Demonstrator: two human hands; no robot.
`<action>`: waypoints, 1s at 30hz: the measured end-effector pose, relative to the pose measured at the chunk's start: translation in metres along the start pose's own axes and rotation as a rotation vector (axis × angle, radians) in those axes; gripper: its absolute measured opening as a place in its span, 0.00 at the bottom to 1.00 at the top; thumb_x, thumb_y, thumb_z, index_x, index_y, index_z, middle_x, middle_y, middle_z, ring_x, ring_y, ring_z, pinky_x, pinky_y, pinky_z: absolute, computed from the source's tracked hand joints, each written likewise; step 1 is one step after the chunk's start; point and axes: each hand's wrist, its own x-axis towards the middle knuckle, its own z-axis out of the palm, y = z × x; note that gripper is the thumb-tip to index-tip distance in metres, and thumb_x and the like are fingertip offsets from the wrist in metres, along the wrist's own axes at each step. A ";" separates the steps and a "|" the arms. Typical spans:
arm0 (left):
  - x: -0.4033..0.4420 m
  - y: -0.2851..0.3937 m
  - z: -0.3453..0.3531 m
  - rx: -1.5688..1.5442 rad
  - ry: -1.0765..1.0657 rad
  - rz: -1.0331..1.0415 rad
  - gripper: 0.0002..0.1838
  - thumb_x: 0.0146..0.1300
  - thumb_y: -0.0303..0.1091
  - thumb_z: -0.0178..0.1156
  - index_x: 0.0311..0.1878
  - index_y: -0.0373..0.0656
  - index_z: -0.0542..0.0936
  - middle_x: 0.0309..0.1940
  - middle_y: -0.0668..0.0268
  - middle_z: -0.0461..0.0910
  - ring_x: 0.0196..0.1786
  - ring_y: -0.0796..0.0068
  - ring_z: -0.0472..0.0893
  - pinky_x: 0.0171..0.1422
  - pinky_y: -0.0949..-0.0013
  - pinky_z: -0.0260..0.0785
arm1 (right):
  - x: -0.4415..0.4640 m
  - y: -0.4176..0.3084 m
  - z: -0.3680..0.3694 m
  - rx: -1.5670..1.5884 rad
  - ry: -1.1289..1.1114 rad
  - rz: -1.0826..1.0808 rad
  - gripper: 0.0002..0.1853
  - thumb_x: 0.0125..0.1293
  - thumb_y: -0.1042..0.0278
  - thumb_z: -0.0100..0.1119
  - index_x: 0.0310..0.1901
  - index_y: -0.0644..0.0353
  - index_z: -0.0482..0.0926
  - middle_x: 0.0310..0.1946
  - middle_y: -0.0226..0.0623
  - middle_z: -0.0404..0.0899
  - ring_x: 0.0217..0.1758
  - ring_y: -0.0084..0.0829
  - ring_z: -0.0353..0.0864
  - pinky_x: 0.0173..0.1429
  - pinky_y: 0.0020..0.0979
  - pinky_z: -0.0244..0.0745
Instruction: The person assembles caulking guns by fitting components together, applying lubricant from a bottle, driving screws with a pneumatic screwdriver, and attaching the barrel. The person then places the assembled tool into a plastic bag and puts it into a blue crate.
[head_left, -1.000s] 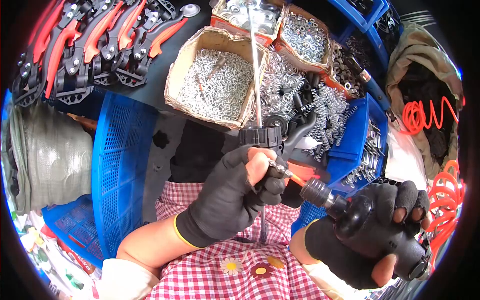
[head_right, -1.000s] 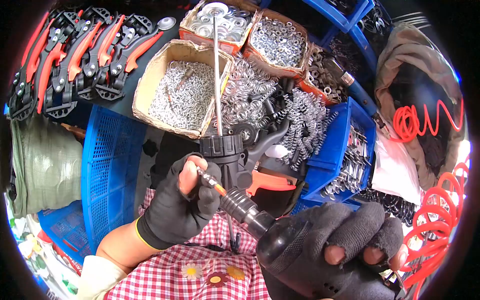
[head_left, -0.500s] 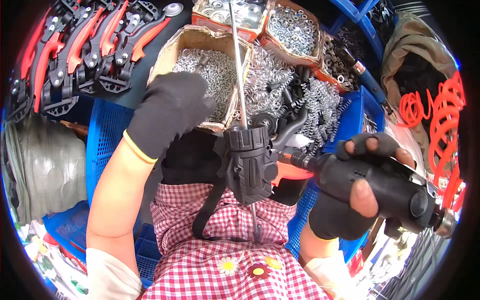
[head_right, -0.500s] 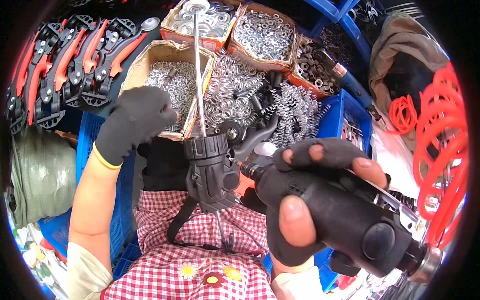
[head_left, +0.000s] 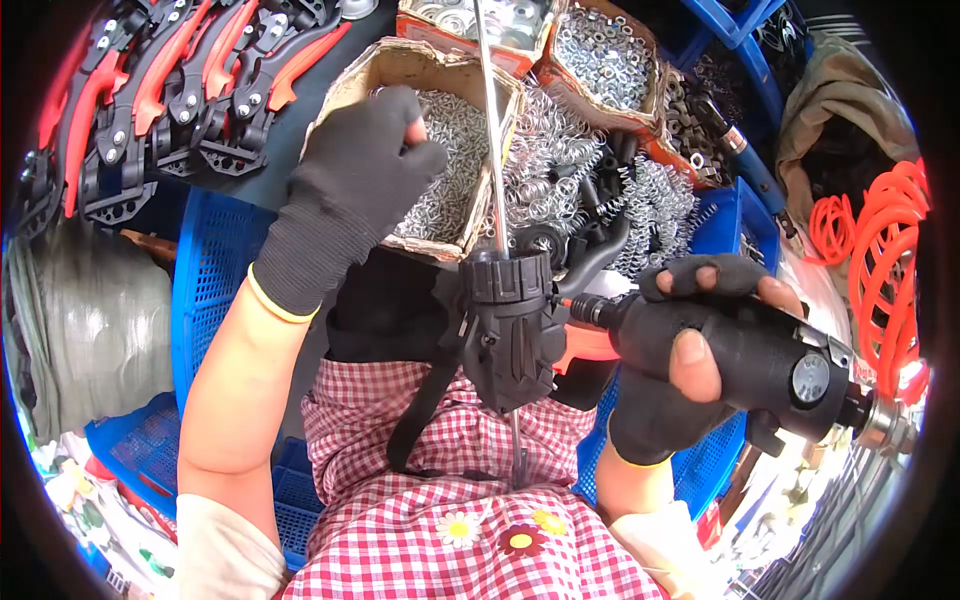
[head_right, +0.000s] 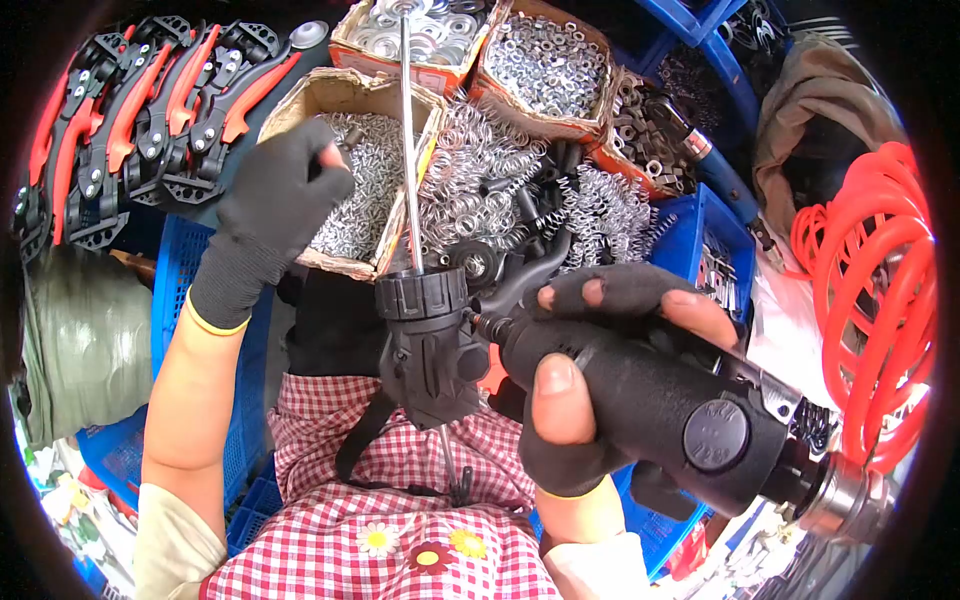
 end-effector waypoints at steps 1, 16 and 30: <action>-0.004 -0.001 -0.001 -0.057 0.083 0.080 0.08 0.57 0.33 0.60 0.30 0.40 0.74 0.25 0.56 0.78 0.30 0.57 0.80 0.37 0.60 0.72 | -0.002 -0.003 0.000 -0.010 0.017 0.020 0.35 0.50 0.70 0.70 0.61 0.53 0.65 0.43 0.41 0.73 0.46 0.37 0.76 0.54 0.43 0.75; -0.125 0.033 0.004 -1.331 -0.486 -0.266 0.07 0.66 0.28 0.59 0.43 0.34 0.79 0.31 0.62 0.82 0.30 0.77 0.81 0.37 0.73 0.76 | -0.027 -0.085 -0.001 0.332 -0.101 0.013 0.31 0.48 0.71 0.62 0.59 0.63 0.69 0.48 0.42 0.66 0.50 0.34 0.68 0.52 0.32 0.68; -0.143 0.042 -0.003 -1.198 -0.533 -0.133 0.10 0.69 0.30 0.54 0.40 0.34 0.81 0.30 0.66 0.80 0.31 0.80 0.78 0.37 0.76 0.72 | -0.044 -0.085 -0.004 0.420 -0.081 -0.088 0.32 0.48 0.69 0.63 0.58 0.63 0.69 0.47 0.43 0.66 0.48 0.35 0.68 0.54 0.32 0.68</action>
